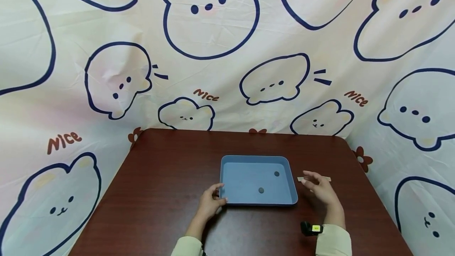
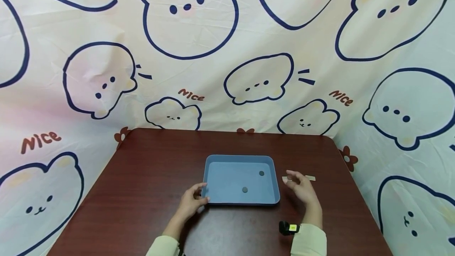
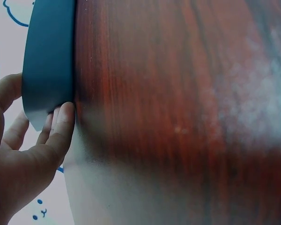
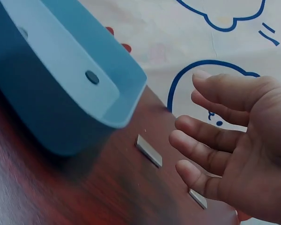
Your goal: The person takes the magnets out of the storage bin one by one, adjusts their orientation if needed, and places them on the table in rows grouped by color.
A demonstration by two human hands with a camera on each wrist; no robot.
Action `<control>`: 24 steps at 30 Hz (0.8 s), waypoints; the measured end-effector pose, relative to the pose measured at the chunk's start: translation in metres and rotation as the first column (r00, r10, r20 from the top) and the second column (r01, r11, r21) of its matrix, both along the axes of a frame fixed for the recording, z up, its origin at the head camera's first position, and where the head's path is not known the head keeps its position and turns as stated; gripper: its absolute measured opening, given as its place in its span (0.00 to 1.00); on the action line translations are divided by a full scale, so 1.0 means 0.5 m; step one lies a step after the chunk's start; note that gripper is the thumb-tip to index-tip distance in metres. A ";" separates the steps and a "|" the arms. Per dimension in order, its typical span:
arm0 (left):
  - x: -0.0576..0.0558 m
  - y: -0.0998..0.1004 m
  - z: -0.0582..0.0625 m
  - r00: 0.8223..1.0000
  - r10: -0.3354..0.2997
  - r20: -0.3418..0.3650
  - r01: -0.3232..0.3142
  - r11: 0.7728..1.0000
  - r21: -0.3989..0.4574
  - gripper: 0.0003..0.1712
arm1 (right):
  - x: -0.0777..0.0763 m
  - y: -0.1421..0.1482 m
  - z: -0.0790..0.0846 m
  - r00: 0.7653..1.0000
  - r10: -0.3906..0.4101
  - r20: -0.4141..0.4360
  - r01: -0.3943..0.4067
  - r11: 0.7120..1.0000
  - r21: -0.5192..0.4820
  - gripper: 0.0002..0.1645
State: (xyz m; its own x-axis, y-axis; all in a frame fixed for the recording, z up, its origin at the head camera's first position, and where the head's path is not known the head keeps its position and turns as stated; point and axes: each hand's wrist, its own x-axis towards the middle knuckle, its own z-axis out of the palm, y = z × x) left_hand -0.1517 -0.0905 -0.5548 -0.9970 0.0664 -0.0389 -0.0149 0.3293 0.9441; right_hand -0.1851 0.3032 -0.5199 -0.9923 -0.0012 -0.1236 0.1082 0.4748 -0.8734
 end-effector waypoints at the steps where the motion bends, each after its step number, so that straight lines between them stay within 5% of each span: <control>1: 0.000 -0.001 -0.001 1.000 0.000 -0.001 0.000 1.000 0.003 0.29 | -0.002 -0.005 0.001 1.000 0.003 0.006 -0.003 1.000 -0.023 0.30; 24: 0.001 0.002 -0.003 1.000 -0.009 0.008 0.009 1.000 0.011 0.29 | -0.045 -0.078 -0.002 0.998 0.060 0.002 -0.058 0.973 -0.224 0.32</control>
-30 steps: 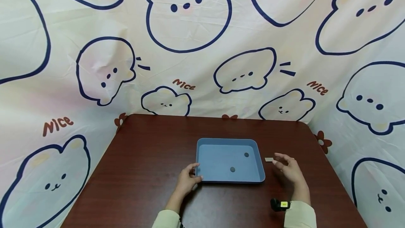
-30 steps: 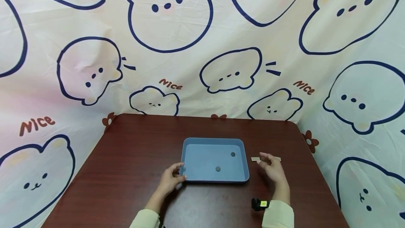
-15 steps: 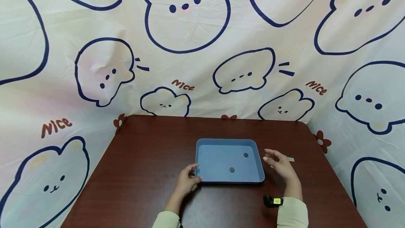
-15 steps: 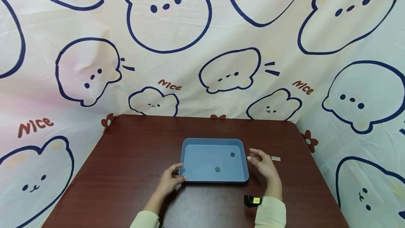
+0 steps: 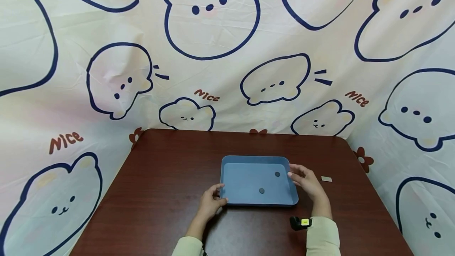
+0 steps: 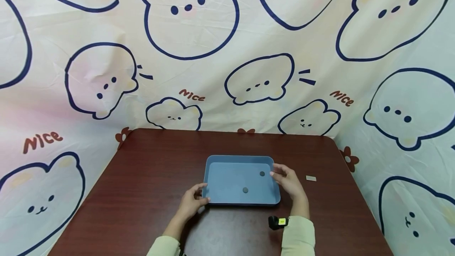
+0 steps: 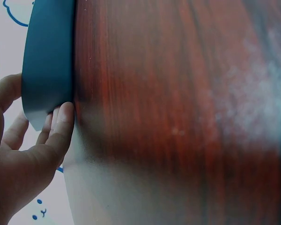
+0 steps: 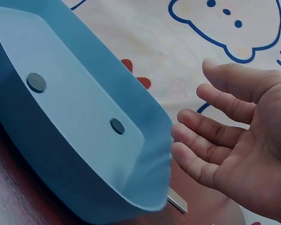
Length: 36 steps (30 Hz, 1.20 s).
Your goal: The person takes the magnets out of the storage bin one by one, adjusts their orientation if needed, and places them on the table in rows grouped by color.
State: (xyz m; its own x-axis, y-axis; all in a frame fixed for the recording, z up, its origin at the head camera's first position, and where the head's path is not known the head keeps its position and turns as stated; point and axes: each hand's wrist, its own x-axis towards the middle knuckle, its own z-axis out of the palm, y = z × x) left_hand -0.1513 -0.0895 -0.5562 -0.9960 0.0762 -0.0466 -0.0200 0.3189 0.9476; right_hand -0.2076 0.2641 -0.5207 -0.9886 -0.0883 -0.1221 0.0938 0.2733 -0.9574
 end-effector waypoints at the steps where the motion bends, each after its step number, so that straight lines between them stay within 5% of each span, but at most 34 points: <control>1: 0.000 0.001 0.000 1.000 -0.001 -0.001 0.001 1.000 0.001 0.29 | -0.002 -0.003 0.000 1.000 0.007 -0.001 -0.007 1.000 -0.004 0.32; 15: 0.001 0.001 -0.003 1.000 0.010 -0.009 -0.010 1.000 0.004 0.28 | -0.030 -0.053 -0.005 0.998 0.057 -0.004 -0.057 0.998 0.032 0.32; 36: -0.001 -0.005 -0.002 1.000 0.000 -0.019 0.001 1.000 0.010 0.29 | -0.076 -0.102 -0.062 0.999 -0.030 -0.027 0.032 0.998 0.063 0.27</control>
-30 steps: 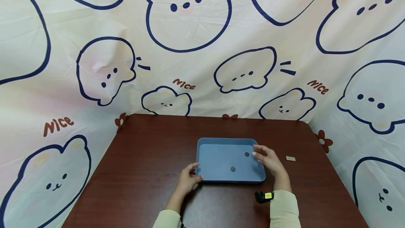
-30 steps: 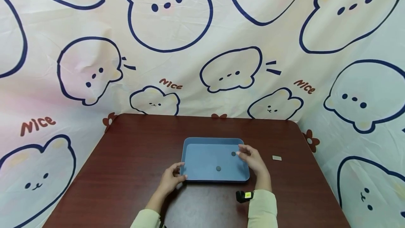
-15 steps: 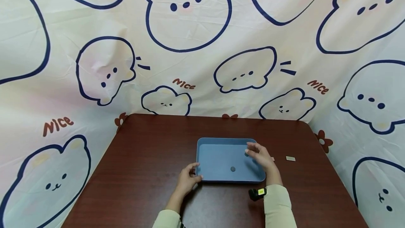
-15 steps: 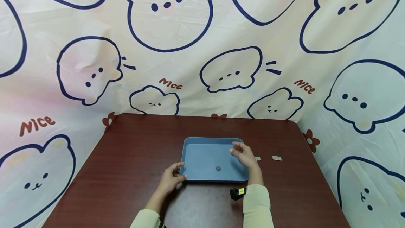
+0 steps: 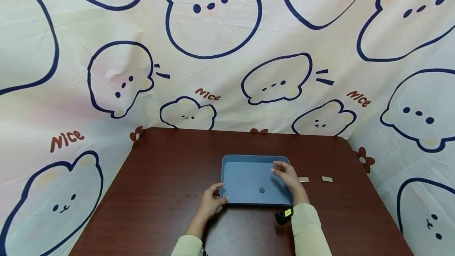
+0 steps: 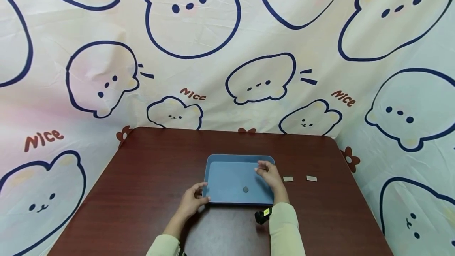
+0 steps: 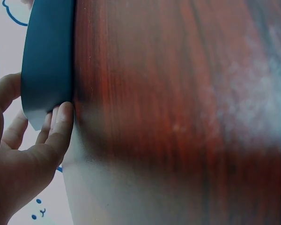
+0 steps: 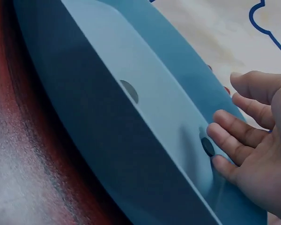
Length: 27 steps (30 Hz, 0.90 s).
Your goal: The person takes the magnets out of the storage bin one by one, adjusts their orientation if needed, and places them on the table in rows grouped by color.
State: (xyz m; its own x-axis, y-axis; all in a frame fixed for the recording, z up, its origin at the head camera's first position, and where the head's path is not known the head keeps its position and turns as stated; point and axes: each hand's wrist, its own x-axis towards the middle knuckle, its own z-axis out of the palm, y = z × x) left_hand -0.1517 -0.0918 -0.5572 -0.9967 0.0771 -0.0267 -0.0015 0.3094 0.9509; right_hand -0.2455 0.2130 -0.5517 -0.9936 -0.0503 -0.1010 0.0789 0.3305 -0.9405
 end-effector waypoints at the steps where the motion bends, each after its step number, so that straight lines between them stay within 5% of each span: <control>1: 0.001 0.000 0.000 1.000 -0.001 -0.001 0.001 1.000 -0.002 0.29 | 0.001 -0.003 -0.002 1.000 -0.007 -0.006 0.007 1.000 0.000 0.27; 17: 0.002 0.001 0.004 1.000 -0.007 -0.003 0.007 1.000 -0.005 0.30 | -0.004 -0.024 0.000 0.997 -0.069 -0.044 0.067 0.997 -0.038 0.24; 24: 0.000 -0.001 0.005 1.000 -0.007 0.002 0.007 1.000 -0.004 0.30 | -0.007 -0.032 -0.015 0.996 -0.086 0.028 0.090 0.983 -0.161 0.26; 27: 0.000 -0.002 0.006 1.000 -0.006 0.000 0.006 1.000 -0.005 0.30 | -0.004 -0.035 -0.019 0.993 -0.111 0.029 0.114 0.984 -0.141 0.26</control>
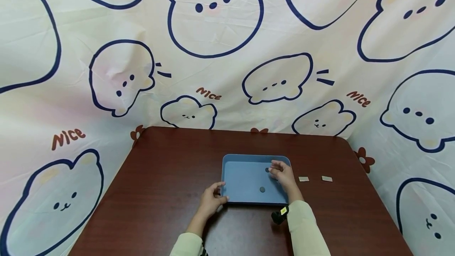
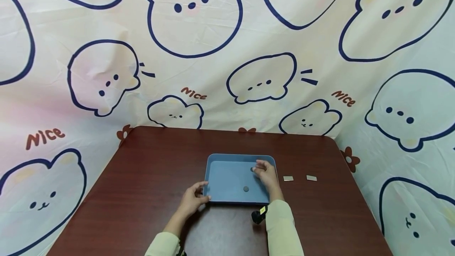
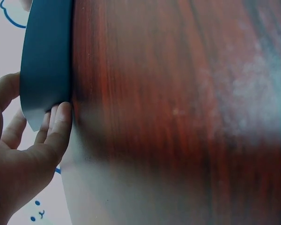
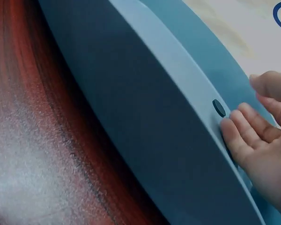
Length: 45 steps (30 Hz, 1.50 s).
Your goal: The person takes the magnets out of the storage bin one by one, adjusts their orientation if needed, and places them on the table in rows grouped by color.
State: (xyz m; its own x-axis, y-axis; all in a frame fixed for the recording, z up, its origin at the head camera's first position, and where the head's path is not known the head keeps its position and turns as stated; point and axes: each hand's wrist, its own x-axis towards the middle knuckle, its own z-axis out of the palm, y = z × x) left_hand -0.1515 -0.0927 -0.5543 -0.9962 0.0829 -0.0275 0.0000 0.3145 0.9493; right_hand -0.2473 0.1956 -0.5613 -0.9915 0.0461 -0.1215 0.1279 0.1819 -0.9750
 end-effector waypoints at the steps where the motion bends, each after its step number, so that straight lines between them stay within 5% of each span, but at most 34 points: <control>1: 0.000 0.000 0.000 1.000 0.001 -0.001 -0.001 1.000 -0.001 0.29 | 0.001 0.000 -0.001 1.000 -0.009 -0.006 0.009 1.000 0.028 0.25; 10: -0.003 0.002 0.001 1.000 0.004 -0.001 -0.004 1.000 -0.005 0.29 | -0.001 0.005 -0.011 1.000 -0.002 -0.015 0.005 0.965 0.261 0.23; 28: -0.001 0.002 -0.005 1.000 -0.015 0.027 0.015 1.000 0.026 0.28 | -0.009 -0.003 -0.020 0.997 0.065 -0.042 -0.038 0.888 0.459 0.21; 45: -0.002 0.004 -0.002 1.000 -0.006 0.024 0.005 0.999 0.041 0.28 | -0.014 -0.007 -0.026 0.990 0.103 -0.091 -0.038 0.840 0.541 0.12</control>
State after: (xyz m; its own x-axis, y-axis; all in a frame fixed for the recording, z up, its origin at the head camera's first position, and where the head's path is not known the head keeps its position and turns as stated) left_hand -0.1524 -0.0908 -0.5554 -0.9948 0.0898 -0.0475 -0.0211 0.2754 0.9611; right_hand -0.2541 0.1919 -0.5743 -0.9999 0.0010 0.0135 -0.0092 0.6849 -0.7286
